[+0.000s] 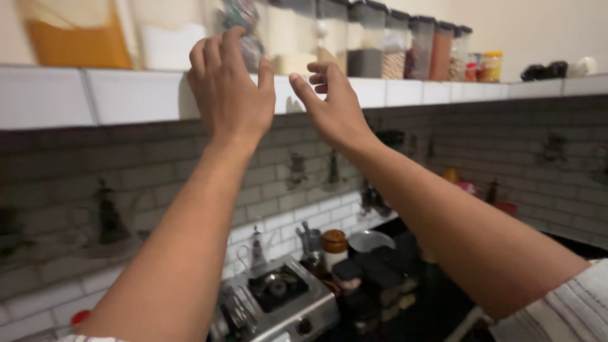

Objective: The person picks up plastic storage containers from the kitchen counter, presses their lids closed, and arranges them in a row on the wall-mounted shelf above the counter, repositioning several containers to line them up.

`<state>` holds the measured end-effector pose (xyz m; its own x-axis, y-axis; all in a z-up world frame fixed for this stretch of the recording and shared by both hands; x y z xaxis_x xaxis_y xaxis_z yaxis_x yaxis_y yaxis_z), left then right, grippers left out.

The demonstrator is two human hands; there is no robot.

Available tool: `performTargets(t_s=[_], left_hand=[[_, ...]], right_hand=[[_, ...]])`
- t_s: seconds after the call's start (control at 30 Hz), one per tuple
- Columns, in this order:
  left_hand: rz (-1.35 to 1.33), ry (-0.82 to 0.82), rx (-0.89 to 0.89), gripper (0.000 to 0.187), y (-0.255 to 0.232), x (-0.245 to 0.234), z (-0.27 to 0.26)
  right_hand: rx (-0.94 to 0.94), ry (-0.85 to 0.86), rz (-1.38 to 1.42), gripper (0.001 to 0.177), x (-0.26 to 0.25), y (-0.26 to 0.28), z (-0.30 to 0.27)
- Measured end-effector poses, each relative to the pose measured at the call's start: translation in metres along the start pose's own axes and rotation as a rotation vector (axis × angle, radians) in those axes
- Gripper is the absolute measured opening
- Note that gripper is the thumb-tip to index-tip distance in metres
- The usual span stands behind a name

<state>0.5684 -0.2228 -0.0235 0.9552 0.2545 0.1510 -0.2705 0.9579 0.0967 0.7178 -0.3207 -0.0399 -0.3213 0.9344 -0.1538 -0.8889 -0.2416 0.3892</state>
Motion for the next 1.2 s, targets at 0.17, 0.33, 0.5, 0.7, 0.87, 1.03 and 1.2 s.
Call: performTargets(t_s=[0.17, 0.33, 0.5, 0.7, 0.87, 1.03, 1.2], left_hand=[[-0.049, 0.032, -0.014, 0.046, -0.033, 0.045, -0.028], [-0.076, 0.069, -0.022, 0.047, -0.064, 0.077, -0.060], [-0.142, 0.134, -0.049, 0.046, -0.086, 0.106, -0.094], [-0.172, 0.197, -0.109, 0.045, -0.102, 0.138, -0.136], [-0.240, 0.281, -0.188, 0.046, -0.112, 0.172, -0.176], [-0.293, 0.362, -0.259, 0.046, -0.117, 0.201, -0.227], [-0.353, 0.466, -0.328, 0.047, -0.118, 0.228, -0.286]], right_hand=[[0.039, 0.003, -0.065, 0.062, -0.038, -0.043, -0.015], [0.113, 0.009, -0.125, 0.061, -0.071, -0.088, -0.038], [0.168, -0.006, -0.095, 0.061, -0.088, -0.135, -0.060], [0.222, -0.053, -0.165, 0.058, -0.097, -0.191, -0.095], [0.226, -0.058, -0.176, 0.056, -0.106, -0.232, -0.116], [0.290, -0.063, -0.219, 0.056, -0.107, -0.268, -0.140], [0.389, -0.079, -0.143, 0.057, -0.098, -0.311, -0.166]])
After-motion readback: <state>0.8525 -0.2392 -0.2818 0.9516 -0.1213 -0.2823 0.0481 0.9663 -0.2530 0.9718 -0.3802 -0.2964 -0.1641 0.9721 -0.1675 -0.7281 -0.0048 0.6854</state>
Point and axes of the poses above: each hand's wrist, its own z-axis towards the middle knuckle, its own x-axis out of the palm, y = z × x, the point moved 6 cm from there along z, towards the middle knuckle, and after that the axes turned 5 degrees about x, right-handed, at the moved point
